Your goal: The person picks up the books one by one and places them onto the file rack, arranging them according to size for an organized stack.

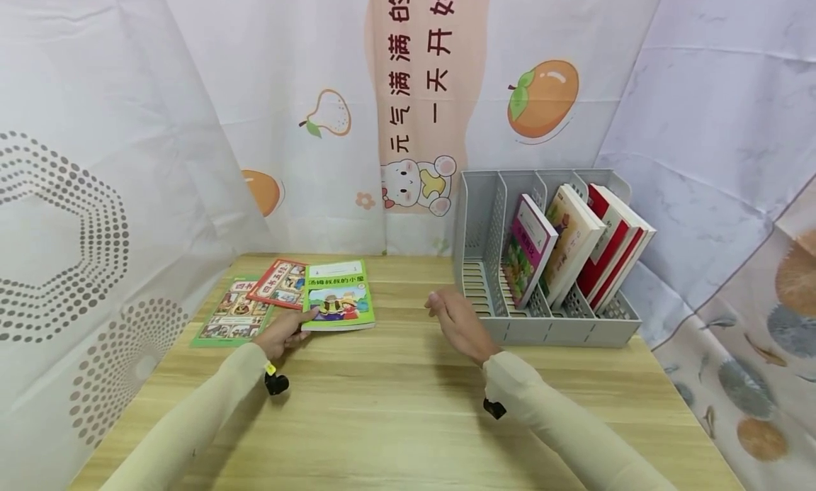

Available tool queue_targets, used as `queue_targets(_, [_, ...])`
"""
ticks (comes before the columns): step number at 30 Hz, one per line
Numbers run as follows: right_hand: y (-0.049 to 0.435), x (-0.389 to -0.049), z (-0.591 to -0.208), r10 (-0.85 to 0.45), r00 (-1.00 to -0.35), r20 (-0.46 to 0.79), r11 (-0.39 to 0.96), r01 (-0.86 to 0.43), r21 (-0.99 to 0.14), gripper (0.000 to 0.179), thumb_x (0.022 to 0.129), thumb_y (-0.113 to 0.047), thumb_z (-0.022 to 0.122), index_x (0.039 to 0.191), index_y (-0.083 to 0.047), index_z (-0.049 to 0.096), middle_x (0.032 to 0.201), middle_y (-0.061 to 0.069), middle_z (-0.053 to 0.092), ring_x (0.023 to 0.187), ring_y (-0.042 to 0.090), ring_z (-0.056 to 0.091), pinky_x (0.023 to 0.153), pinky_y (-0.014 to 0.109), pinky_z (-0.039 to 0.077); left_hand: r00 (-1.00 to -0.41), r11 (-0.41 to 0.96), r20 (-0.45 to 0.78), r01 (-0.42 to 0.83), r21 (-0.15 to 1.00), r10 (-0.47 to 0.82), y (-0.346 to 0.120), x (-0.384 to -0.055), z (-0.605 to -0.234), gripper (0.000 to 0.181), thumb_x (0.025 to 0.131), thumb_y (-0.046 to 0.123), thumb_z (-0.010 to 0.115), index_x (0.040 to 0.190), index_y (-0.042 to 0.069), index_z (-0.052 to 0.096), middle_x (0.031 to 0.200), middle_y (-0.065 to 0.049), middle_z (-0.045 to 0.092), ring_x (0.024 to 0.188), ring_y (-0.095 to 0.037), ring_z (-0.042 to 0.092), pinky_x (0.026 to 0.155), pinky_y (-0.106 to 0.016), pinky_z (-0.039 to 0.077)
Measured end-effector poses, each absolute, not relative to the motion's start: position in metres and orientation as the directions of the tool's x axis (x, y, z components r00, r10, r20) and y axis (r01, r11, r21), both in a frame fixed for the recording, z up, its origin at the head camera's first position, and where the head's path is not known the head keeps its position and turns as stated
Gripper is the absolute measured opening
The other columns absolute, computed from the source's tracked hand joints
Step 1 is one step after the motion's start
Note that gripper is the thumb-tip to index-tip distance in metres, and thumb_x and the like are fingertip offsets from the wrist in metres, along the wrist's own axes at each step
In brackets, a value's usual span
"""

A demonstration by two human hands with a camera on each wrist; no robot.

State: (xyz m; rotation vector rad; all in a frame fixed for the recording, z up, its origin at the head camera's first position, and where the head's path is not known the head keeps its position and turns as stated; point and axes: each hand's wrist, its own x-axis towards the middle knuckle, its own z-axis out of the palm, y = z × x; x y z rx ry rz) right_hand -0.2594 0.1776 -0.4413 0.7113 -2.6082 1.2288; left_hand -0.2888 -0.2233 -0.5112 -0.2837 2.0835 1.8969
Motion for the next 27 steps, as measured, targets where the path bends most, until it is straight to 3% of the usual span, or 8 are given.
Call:
queue_targets(4, [0.173, -0.259, -0.441, -0.334, -0.892, 0.306, 0.506, -0.444, -0.740, 0.048, 0.115, -0.039, 0.029, 0.110, -0.012, 0.068, 0.095, 0.002, 0.072, 0.097, 0.020, 0.067, 0.089, 0.045, 0.051, -0.936, 0.049, -0.347, -0.345, 0.937, 0.049, -0.226, -0.288, -0.509, 0.042, 0.106, 0.039, 0.058, 0.129, 0.004, 0.063, 0.064, 0.002, 0.061, 0.043, -0.005, 0.036, 0.042, -0.020, 0.027])
queue_targets(6, [0.171, -0.259, -0.440, -0.328, -0.906, 0.267, 0.492, -0.405, -0.771, 0.051, 0.114, -0.043, 0.028, 0.112, -0.012, 0.068, 0.096, 0.002, 0.073, 0.097, 0.020, 0.067, 0.090, 0.045, 0.052, -0.940, 0.027, -0.340, -0.339, 0.940, 0.040, -0.225, -0.289, -0.508, 0.047, 0.105, 0.041, 0.060, 0.135, 0.005, 0.059, 0.080, 0.000, 0.069, 0.045, -0.004, 0.037, 0.043, -0.019, 0.029])
queue_targets(9, [0.168, -0.260, -0.440, -0.359, -0.908, 0.217, 0.493, -0.382, -0.782, 0.051, 0.113, -0.046, 0.029, 0.115, -0.011, 0.066, 0.098, 0.002, 0.072, 0.098, 0.020, 0.067, 0.091, 0.045, 0.052, -0.943, 0.010, -0.331, -0.331, 0.944, 0.029, -0.226, -0.288, -0.508, 0.056, 0.103, 0.043, 0.063, 0.143, 0.005, 0.053, 0.106, 0.001, 0.071, 0.046, -0.003, 0.036, 0.045, -0.018, 0.031])
queue_targets(11, [0.166, -0.260, -0.442, -0.388, -0.901, 0.193, 0.507, -0.384, -0.772, 0.050, 0.113, -0.046, 0.030, 0.115, -0.012, 0.066, 0.098, 0.003, 0.072, 0.098, 0.020, 0.068, 0.090, 0.046, 0.052, -0.947, -0.013, -0.319, -0.320, 0.947, 0.034, -0.225, -0.286, -0.509, 0.056, 0.103, 0.041, 0.063, 0.145, 0.006, 0.051, 0.108, 0.001, 0.070, 0.046, -0.003, 0.036, 0.044, -0.018, 0.031])
queue_targets(18, [0.157, -0.260, -0.447, -0.436, -0.891, 0.130, 0.556, -0.380, -0.739, 0.049, 0.113, -0.045, 0.033, 0.117, -0.011, 0.068, 0.095, 0.003, 0.074, 0.098, 0.023, 0.069, 0.088, 0.047, 0.053, -0.968, -0.137, -0.188, -0.212, 0.968, 0.168, -0.224, -0.277, -0.508, 0.050, 0.103, 0.040, 0.063, 0.142, 0.010, 0.053, 0.085, 0.006, 0.066, 0.045, -0.003, 0.039, 0.040, -0.017, 0.029])
queue_targets(23, [0.149, -0.258, -0.447, -0.461, -0.887, 0.023, 0.545, -0.303, -0.782, 0.060, 0.112, -0.050, 0.033, 0.131, -0.002, 0.065, 0.102, 0.007, 0.074, 0.102, 0.027, 0.067, 0.093, 0.049, 0.051, -0.960, -0.192, -0.118, -0.170, 0.967, 0.252, -0.220, -0.271, -0.504, 0.046, 0.104, 0.040, 0.062, 0.142, 0.015, 0.055, 0.097, 0.010, 0.068, 0.050, -0.002, 0.045, 0.041, -0.016, 0.027])
queue_targets(27, [0.141, -0.258, -0.450, -0.481, -0.874, -0.062, 0.540, -0.239, -0.807, 0.069, 0.109, -0.057, 0.033, 0.138, -0.002, 0.061, 0.112, 0.010, 0.074, 0.109, 0.031, 0.065, 0.098, 0.050, 0.049, -0.933, -0.209, -0.087, -0.168, 0.963, 0.349, -0.214, -0.268, -0.502, 0.042, 0.107, 0.037, 0.057, 0.146, 0.021, 0.056, 0.103, 0.005, 0.075, 0.052, -0.002, 0.044, 0.044, -0.016, 0.027])
